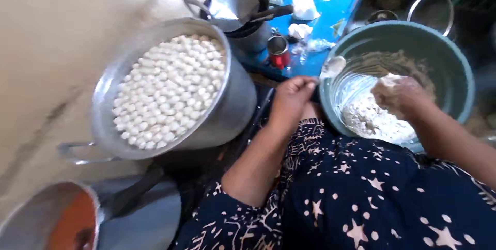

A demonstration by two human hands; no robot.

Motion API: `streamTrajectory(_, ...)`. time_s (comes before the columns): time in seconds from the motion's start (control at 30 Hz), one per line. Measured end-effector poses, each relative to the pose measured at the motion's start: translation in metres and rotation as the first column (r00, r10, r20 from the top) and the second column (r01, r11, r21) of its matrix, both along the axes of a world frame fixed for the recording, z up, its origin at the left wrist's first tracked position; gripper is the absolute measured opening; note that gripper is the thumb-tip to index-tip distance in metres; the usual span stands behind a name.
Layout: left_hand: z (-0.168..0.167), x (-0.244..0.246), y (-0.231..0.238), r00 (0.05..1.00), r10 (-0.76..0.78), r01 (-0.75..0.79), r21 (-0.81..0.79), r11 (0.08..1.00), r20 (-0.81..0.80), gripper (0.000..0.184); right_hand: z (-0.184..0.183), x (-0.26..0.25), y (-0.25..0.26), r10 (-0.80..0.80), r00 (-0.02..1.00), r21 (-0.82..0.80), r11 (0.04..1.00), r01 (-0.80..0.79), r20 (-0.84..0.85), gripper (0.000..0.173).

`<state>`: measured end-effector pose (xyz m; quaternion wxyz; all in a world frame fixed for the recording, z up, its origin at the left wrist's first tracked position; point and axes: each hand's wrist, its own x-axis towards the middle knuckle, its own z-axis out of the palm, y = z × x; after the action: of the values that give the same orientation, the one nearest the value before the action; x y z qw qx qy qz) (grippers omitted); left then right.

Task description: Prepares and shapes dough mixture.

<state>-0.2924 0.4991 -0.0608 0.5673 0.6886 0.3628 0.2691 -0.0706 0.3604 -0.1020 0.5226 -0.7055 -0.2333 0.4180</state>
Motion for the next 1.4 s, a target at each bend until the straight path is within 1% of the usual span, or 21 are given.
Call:
streamTrajectory(0.07,-0.014,0.028,-0.025,0.990,-0.139,0.140,-0.072,0.988,0.013,0.017,0.007,-0.006,-0.003,0.008,0.993,-0.017,1.000,-0.006,0.116,0.010)
streamTrajectory(0.13,-0.025,0.045,-0.034,0.977,-0.214,0.213,-0.027,0.977,-0.008,0.018,0.012,-0.008,-0.009,-0.016,0.988,0.004,1.000,0.016,0.154,0.010)
streamTrajectory(0.33,-0.028,0.066,-0.048,0.970,-0.233,0.241,0.157,0.958,-0.071,0.020,0.019,-0.009,-0.017,-0.071,0.982,0.061,0.996,0.061,0.175,0.014)
streamTrajectory(0.47,-0.030,0.068,-0.056,0.965,-0.245,0.256,0.135,0.957,-0.093,0.020,0.012,-0.007,-0.015,-0.071,0.980,0.069,0.996,0.059,0.187,0.020)
streamTrajectory(0.53,-0.030,0.069,-0.059,0.965,-0.254,0.259,0.078,0.963,-0.069,0.019,0.009,-0.007,-0.013,-0.065,0.980,0.092,0.995,0.048,0.188,0.024)
streamTrajectory(0.63,-0.026,0.074,-0.066,0.966,-0.258,0.256,-0.117,0.960,-0.008,0.015,0.007,-0.009,-0.012,-0.052,0.975,0.106,0.994,0.030,0.214,0.021)
streamTrajectory(0.77,-0.016,0.077,-0.067,0.966,-0.224,0.257,-0.482,0.837,0.126,0.015,0.011,-0.011,-0.014,-0.053,0.978,0.045,0.998,0.045,0.204,0.022)
streamTrajectory(0.83,-0.008,0.068,-0.056,0.968,-0.177,0.248,-0.540,0.804,0.180,0.017,0.012,-0.006,-0.016,-0.051,0.979,-0.068,0.996,0.066,0.196,0.030)
streamTrajectory(0.9,0.005,0.047,-0.035,0.973,-0.102,0.192,-0.474,0.859,0.209,0.018,0.006,0.003,-0.017,-0.040,0.979,-0.139,0.988,0.068,0.198,0.037)
streamTrajectory(0.93,0.012,0.031,-0.020,0.973,-0.054,0.142,-0.404,0.904,0.223,0.018,0.001,0.008,-0.018,-0.049,0.974,-0.167,0.982,0.087,0.219,0.035)
streamTrajectory(1.0,0.024,-0.006,0.014,0.971,0.078,-0.032,-0.199,0.979,0.225,0.018,-0.009,0.017,-0.021,-0.062,0.968,-0.192,0.975,0.111,0.244,0.033)
streamTrajectory(1.03,0.030,-0.027,0.030,0.969,0.161,-0.153,-0.057,0.987,0.190,0.017,-0.013,0.021,-0.023,-0.071,0.964,-0.198,0.972,0.124,0.257,0.035)
streamTrajectory(1.07,0.035,-0.050,0.047,0.957,0.265,-0.278,0.113,0.954,0.119,0.017,-0.018,0.024,-0.023,-0.085,0.960,-0.201,0.969,0.142,0.267,0.039)
streamTrajectory(1.1,0.038,-0.073,0.063,0.921,0.389,-0.375,0.307,0.875,0.018,0.020,-0.022,0.026,-0.022,-0.096,0.957,-0.207,0.966,0.156,0.274,0.041)
streamTrajectory(1.13,0.039,-0.096,0.077,0.850,0.514,-0.400,0.490,0.774,-0.118,0.025,-0.024,0.027,-0.022,-0.092,0.956,-0.219,0.963,0.157,0.280,0.041)
streamTrajectory(1.17,0.041,-0.116,0.087,0.740,0.604,-0.342,0.607,0.717,-0.295,0.031,-0.025,0.028,-0.022,-0.077,0.954,-0.241,0.959,0.150,0.289,0.040)
streamTrajectory(1.23,0.041,-0.140,0.100,0.475,0.631,-0.191,0.628,0.754,-0.613,0.034,-0.023,0.026,-0.022,-0.035,0.951,-0.292,0.948,0.130,0.308,0.035)
streamTrajectory(1.27,0.037,-0.146,0.104,0.387,0.616,-0.161,0.608,0.778,-0.686,0.033,-0.020,0.025,-0.022,-0.020,0.950,-0.314,0.942,0.123,0.313,0.035)
streamTrajectory(1.3,0.036,-0.147,0.104,0.357,0.613,-0.148,0.605,0.782,-0.705,0.034,-0.019,0.024,-0.021,-0.018,0.949,-0.324,0.938,0.126,0.316,0.036)
streamTrajectory(1.33,0.038,-0.143,0.100,0.380,0.620,-0.149,0.617,0.773,-0.686,0.035,-0.018,0.023,-0.020,-0.032,0.949,-0.322,0.937,0.137,0.313,0.037)
streamTrajectory(1.4,0.044,-0.120,0.083,0.543,0.608,-0.157,0.641,0.751,-0.579,0.038,-0.020,0.024,-0.023,-0.053,0.949,-0.284,0.948,0.146,0.311,0.037)
